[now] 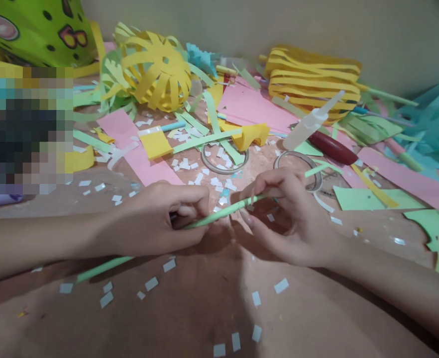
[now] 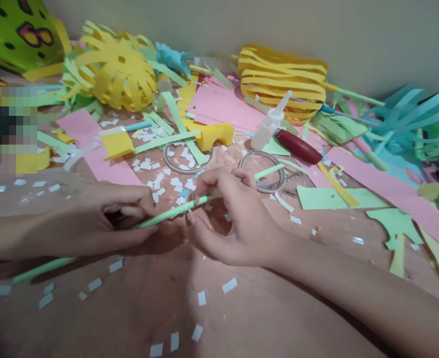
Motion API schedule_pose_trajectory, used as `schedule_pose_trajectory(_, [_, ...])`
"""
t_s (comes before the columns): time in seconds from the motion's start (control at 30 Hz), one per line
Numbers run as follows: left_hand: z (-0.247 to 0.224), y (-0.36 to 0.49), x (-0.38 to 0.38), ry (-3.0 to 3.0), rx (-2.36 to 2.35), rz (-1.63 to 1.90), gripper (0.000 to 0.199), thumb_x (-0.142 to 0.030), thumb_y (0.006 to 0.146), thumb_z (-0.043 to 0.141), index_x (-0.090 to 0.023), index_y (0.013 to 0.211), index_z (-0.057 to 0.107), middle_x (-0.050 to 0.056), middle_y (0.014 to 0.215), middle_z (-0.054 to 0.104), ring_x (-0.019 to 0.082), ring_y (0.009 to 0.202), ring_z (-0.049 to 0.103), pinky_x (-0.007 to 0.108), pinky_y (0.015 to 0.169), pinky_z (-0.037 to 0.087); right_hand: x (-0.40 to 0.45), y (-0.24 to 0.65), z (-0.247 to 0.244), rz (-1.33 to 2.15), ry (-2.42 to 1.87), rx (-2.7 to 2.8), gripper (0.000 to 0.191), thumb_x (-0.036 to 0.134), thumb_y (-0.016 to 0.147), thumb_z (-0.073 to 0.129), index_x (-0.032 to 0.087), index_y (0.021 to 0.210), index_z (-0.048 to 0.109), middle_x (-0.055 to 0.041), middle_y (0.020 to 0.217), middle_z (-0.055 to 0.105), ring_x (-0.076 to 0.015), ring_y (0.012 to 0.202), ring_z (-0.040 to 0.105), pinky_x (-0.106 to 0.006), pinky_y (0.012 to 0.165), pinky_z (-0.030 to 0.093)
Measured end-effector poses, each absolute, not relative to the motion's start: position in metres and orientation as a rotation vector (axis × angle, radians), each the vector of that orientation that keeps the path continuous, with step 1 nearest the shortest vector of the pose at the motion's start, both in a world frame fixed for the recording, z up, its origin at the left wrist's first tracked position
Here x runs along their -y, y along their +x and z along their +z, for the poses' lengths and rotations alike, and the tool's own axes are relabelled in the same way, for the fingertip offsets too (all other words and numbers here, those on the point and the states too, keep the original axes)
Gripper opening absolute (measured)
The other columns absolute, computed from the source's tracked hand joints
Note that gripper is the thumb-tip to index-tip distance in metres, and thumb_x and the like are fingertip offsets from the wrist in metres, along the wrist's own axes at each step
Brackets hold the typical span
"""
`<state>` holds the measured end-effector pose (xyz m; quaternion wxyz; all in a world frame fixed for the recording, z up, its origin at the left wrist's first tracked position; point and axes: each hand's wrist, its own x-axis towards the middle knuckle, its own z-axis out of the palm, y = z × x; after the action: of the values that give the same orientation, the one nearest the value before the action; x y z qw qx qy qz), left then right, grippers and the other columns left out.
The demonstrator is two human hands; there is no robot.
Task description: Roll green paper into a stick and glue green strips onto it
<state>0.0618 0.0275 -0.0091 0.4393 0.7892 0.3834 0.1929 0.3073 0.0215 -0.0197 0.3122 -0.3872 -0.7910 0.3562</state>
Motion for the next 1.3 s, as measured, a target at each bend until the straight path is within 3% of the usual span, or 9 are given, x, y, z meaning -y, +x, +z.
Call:
schedule_pose_trajectory(0.3, [-0.009, 0.057, -0.034, 1.977, -0.832, 0.430, 0.020, -0.021, 0.091, 0.059, -0.020, 0.073, 0.049, -0.011, 0.051, 0.030, 0.005, 0.043, 0.022, 0.017, 0.043, 0.025, -0.022, 0.308, -0.020, 0.979, -1.027, 2.082, 0.037, 0.016, 0.084, 0.068, 0.028, 0.108, 0.043, -0.0029, 0.099, 0.069, -0.0208, 0.082, 0.071, -0.042, 0.070, 0.054])
schedule_pose_trajectory(0.67, [-0.012, 0.059, -0.035, 1.888, -0.859, 0.425, 0.019, -0.022, 0.091, 0.060, -0.020, 0.076, 0.048, -0.011, 0.051, 0.027, 0.006, 0.045, 0.023, 0.019, 0.041, 0.018, -0.023, 0.307, -0.017, 0.948, -1.036, 2.116, 0.033, 0.016, 0.085, 0.065, 0.027, 0.107, 0.043, -0.0027, 0.096, 0.070, -0.0190, 0.074, 0.070, -0.043, 0.072, 0.051])
schedule_pose_trajectory(0.87, [-0.006, 0.060, -0.037, 1.774, -0.865, 0.409, 0.015, -0.020, 0.090, 0.061, -0.018, 0.077, 0.053, -0.011, 0.053, 0.030, 0.005, 0.045, 0.021, 0.018, 0.040, 0.017, -0.028, 0.308, -0.016, 0.863, -1.008, 2.162, 0.034, 0.019, 0.083, 0.067, 0.026, 0.105, 0.042, -0.0040, 0.093, 0.071, -0.0223, 0.080, 0.070, -0.044, 0.076, 0.049])
schedule_pose_trajectory(1.13, [-0.003, 0.060, -0.039, 1.714, -0.883, 0.357, 0.018, -0.022, 0.092, 0.061, -0.016, 0.075, 0.057, -0.010, 0.051, 0.035, 0.004, 0.045, 0.026, 0.016, 0.040, 0.020, -0.029, 0.306, -0.017, 0.820, -1.074, 2.196, 0.037, 0.031, 0.085, 0.071, 0.025, 0.105, 0.041, 0.0036, 0.078, 0.062, -0.0148, 0.059, 0.060, -0.040, 0.069, 0.043])
schedule_pose_trajectory(1.3, [-0.007, 0.057, -0.039, 1.742, -0.845, 0.359, 0.015, -0.021, 0.093, 0.060, -0.016, 0.079, 0.059, -0.011, 0.051, 0.030, 0.004, 0.045, 0.023, 0.016, 0.041, 0.018, -0.027, 0.304, -0.021, 0.833, -1.131, 2.136, 0.047, 0.042, 0.082, 0.079, 0.025, 0.104, 0.041, 0.0032, 0.083, 0.062, -0.0104, 0.056, 0.056, -0.034, 0.062, 0.040])
